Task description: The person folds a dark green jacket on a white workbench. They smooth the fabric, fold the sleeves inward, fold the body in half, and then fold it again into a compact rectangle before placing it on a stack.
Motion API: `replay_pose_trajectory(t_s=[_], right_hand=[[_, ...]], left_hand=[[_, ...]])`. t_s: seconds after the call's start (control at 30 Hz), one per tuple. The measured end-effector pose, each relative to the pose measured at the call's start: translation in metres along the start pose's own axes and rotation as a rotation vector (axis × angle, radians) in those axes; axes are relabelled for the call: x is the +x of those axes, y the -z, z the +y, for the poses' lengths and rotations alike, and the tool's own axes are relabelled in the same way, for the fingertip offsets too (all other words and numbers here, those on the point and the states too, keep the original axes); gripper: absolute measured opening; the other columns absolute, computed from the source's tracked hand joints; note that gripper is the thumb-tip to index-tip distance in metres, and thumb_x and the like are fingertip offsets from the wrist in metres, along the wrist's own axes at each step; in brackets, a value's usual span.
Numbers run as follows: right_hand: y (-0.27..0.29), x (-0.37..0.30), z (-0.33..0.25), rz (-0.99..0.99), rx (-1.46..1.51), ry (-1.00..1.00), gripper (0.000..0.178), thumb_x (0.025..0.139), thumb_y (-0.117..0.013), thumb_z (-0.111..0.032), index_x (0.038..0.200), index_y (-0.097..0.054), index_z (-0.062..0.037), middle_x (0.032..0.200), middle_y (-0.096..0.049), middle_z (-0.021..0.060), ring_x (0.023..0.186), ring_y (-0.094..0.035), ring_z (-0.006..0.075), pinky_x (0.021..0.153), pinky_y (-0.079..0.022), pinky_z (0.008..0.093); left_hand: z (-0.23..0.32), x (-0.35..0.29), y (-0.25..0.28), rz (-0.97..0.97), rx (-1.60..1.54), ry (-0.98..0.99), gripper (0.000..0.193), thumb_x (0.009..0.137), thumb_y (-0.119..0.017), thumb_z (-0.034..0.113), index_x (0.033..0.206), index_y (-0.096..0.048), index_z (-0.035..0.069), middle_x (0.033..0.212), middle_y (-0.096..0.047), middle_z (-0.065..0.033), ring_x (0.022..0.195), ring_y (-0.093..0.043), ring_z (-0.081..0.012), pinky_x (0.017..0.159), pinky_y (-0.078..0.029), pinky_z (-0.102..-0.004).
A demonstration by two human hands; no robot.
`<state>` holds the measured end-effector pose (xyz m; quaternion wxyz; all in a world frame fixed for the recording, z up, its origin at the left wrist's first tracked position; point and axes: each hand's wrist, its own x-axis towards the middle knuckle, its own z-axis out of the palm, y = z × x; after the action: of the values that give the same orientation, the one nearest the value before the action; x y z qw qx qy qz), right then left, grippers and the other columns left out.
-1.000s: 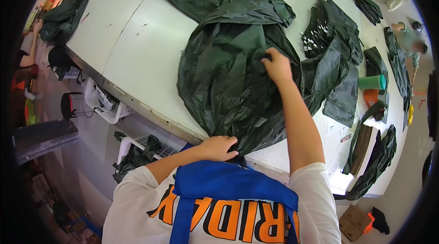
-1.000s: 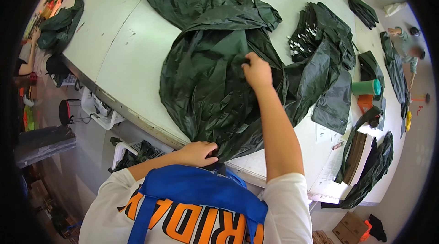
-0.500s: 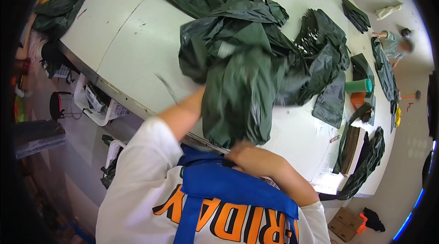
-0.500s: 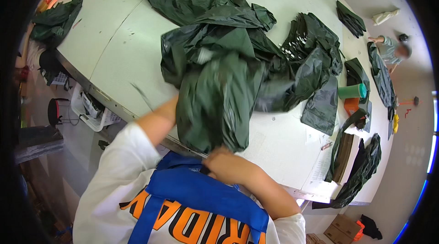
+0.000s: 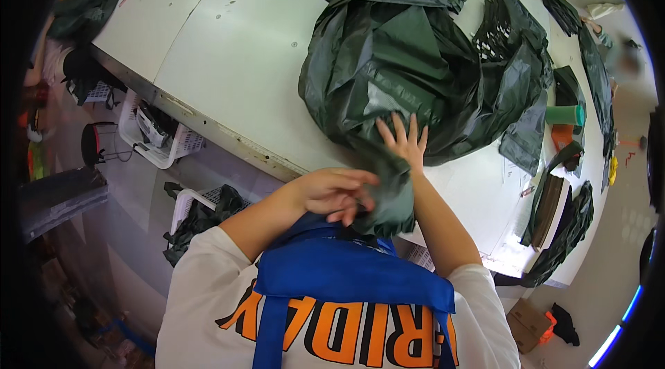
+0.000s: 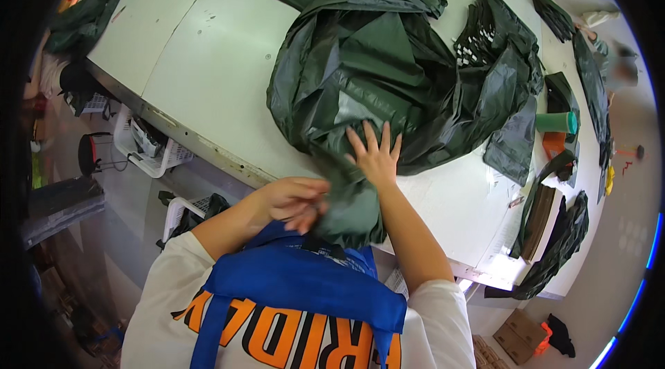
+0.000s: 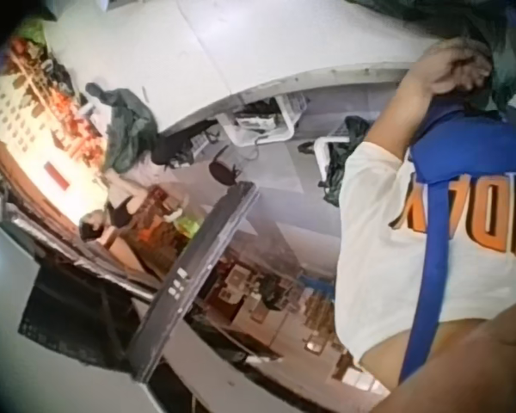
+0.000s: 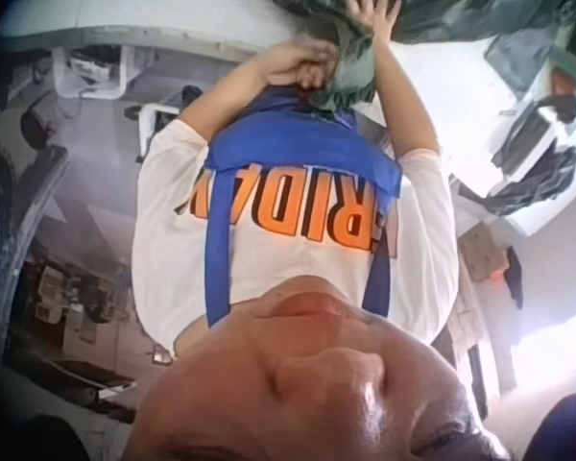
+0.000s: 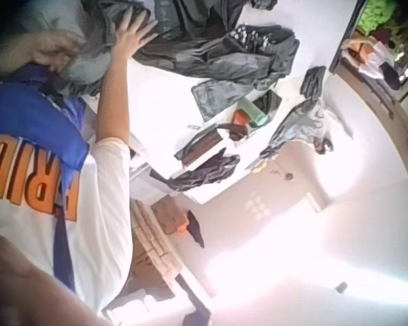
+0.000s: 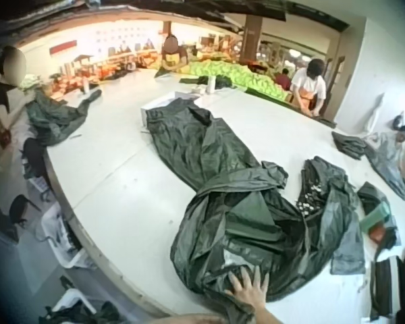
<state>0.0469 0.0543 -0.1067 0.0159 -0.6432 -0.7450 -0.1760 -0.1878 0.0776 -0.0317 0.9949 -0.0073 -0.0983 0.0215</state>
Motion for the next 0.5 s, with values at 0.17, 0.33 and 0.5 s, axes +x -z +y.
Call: replay_pose_trajectory(t_s=[0.17, 0.33, 0.5], right_hand=[[-0.037, 0.068, 0.017, -0.047, 0.095, -0.206, 0.052, 0.089, -0.057, -0.029, 0.138, -0.042, -0.0374, 0.142, -0.040, -0.0006, 0.122, -0.047, 0.0419, 0.098, -0.033, 0.0655], [0.077, 0.084, 0.048, -0.090, 1.499, -0.508, 0.038, 0.097, -0.050, -0.023, 0.129, -0.055, -0.0039, 0.130, -0.056, 0.0067, 0.122, -0.049, 0.0180, 0.105, -0.033, 0.0319], [0.150, -0.045, 0.042, 0.076, 1.854, -0.519, 0.055, 0.095, -0.049, -0.036, 0.134, -0.044, 0.0027, 0.134, -0.049, 0.0167, 0.124, -0.046, 0.0242, 0.107, -0.031, 0.0372]], left_hand=[[-0.028, 0.033, 0.032, 0.741, 0.303, 0.020, 0.043, 0.094, -0.056, 0.027, 0.132, -0.048, 0.007, 0.124, -0.058, -0.0092, 0.107, -0.060, -0.0194, 0.090, -0.049, -0.0366], [-0.024, 0.030, 0.028, 0.108, -0.271, -0.238, 0.041, 0.096, -0.054, 0.027, 0.132, -0.049, 0.007, 0.125, -0.059, -0.0111, 0.111, -0.058, -0.0211, 0.098, -0.046, -0.0389], [-0.063, 0.042, 0.014, 0.372, -0.019, -0.430, 0.041, 0.095, -0.054, 0.027, 0.131, -0.049, 0.006, 0.123, -0.059, -0.0116, 0.110, -0.059, -0.0213, 0.096, -0.047, -0.0389]])
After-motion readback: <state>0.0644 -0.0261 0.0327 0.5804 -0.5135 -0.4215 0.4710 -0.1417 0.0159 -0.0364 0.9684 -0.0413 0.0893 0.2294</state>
